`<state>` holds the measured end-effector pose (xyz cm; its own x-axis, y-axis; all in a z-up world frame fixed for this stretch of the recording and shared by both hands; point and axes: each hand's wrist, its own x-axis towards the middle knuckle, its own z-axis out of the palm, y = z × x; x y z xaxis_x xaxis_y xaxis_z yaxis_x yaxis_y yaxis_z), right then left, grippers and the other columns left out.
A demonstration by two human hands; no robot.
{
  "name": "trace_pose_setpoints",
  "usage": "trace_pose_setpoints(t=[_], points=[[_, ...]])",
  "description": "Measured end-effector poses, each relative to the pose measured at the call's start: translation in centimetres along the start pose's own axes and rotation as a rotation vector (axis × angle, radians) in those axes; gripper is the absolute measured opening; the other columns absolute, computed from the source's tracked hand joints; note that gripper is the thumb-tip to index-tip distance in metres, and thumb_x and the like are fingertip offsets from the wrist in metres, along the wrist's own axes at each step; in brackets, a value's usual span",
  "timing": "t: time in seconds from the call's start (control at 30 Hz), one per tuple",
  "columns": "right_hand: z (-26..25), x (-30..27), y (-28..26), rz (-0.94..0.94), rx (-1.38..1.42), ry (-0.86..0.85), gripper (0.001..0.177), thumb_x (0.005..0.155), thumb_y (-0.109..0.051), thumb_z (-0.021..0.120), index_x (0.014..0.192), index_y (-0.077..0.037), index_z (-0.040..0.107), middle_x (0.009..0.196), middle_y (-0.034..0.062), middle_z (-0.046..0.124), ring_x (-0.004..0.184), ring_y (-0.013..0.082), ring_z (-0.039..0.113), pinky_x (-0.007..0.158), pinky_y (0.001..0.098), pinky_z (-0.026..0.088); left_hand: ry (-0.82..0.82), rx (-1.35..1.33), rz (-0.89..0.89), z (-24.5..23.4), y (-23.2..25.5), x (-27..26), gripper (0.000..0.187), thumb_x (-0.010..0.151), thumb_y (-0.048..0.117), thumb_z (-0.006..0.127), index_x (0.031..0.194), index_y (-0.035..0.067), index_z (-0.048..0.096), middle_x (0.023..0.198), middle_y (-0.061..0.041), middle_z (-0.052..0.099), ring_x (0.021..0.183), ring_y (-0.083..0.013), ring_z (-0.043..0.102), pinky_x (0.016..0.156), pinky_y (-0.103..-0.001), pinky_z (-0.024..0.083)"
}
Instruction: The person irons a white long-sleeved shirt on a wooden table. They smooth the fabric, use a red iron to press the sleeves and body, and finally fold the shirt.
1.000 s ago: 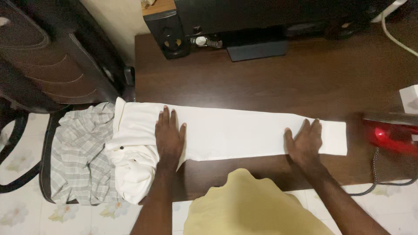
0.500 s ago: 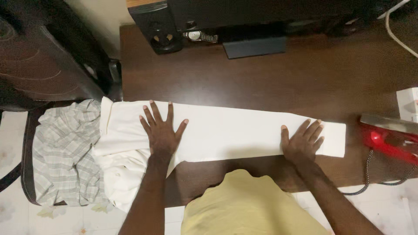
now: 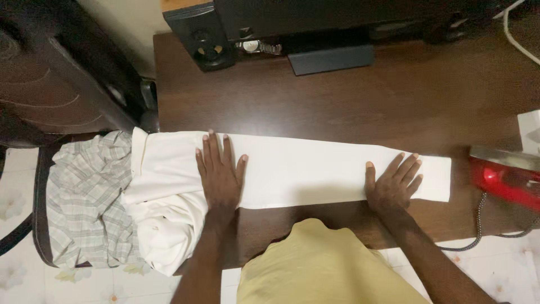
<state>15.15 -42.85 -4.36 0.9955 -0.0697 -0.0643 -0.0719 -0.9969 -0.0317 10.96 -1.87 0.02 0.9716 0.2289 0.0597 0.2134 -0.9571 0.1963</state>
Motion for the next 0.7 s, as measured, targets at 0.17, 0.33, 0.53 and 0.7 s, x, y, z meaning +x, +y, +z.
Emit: trace_pose_setpoints(t=[0.17,0.33,0.53,0.7], points=[[0.6,-0.2,0.5,-0.030,0.002,0.037,0.094,0.107,-0.057,0.034,0.155,0.022,0.018,0.160,0.0488,0.007,0.153,0.0598,0.010,0.118,0.0743,0.017,0.015,-0.046,0.025,-0.8,1.7,-4.6,0.074,0.107,0.052,0.040,0.159,0.001,0.031,0.171,-0.021,0.017,0.159,-0.0352,0.014,0.129,-0.053,0.011],[1.5,-1.2,1.7,-0.255,-0.365,0.287,0.089,0.119,-0.052,0.038,0.158,0.027,0.020,0.159,0.0545,0.009,0.157,0.0618,0.015,0.123,0.0712,0.022,0.047,-0.131,-0.025,-1.2,2.0,-6.9,0.086,0.099,0.058,0.047,0.155,-0.005,0.029,0.165,-0.026,0.016,0.154,-0.0389,0.014,0.123,-0.056,0.012],[-0.3,-1.0,0.2,-0.063,-0.007,0.058,0.092,0.109,-0.053,0.040,0.154,0.024,0.018,0.159,0.0509,0.008,0.154,0.0611,0.009,0.121,0.0728,0.015,0.115,-0.127,-0.041,-1.0,1.8,-6.6,0.066,0.104,0.041,0.054,0.151,-0.004,0.041,0.161,-0.026,0.032,0.151,-0.0397,0.027,0.123,-0.056,0.023],[-2.6,-0.5,-1.3,0.055,0.212,-0.051,0.093,0.106,-0.055,0.036,0.154,0.021,0.010,0.160,0.0470,0.000,0.152,0.0578,-0.002,0.120,0.0698,0.001,0.169,-0.428,-0.189,-3.5,3.1,-7.7,0.034,0.103,0.019,0.060,0.130,-0.003,0.062,0.133,-0.022,0.062,0.124,-0.0371,0.056,0.106,-0.049,0.047]])
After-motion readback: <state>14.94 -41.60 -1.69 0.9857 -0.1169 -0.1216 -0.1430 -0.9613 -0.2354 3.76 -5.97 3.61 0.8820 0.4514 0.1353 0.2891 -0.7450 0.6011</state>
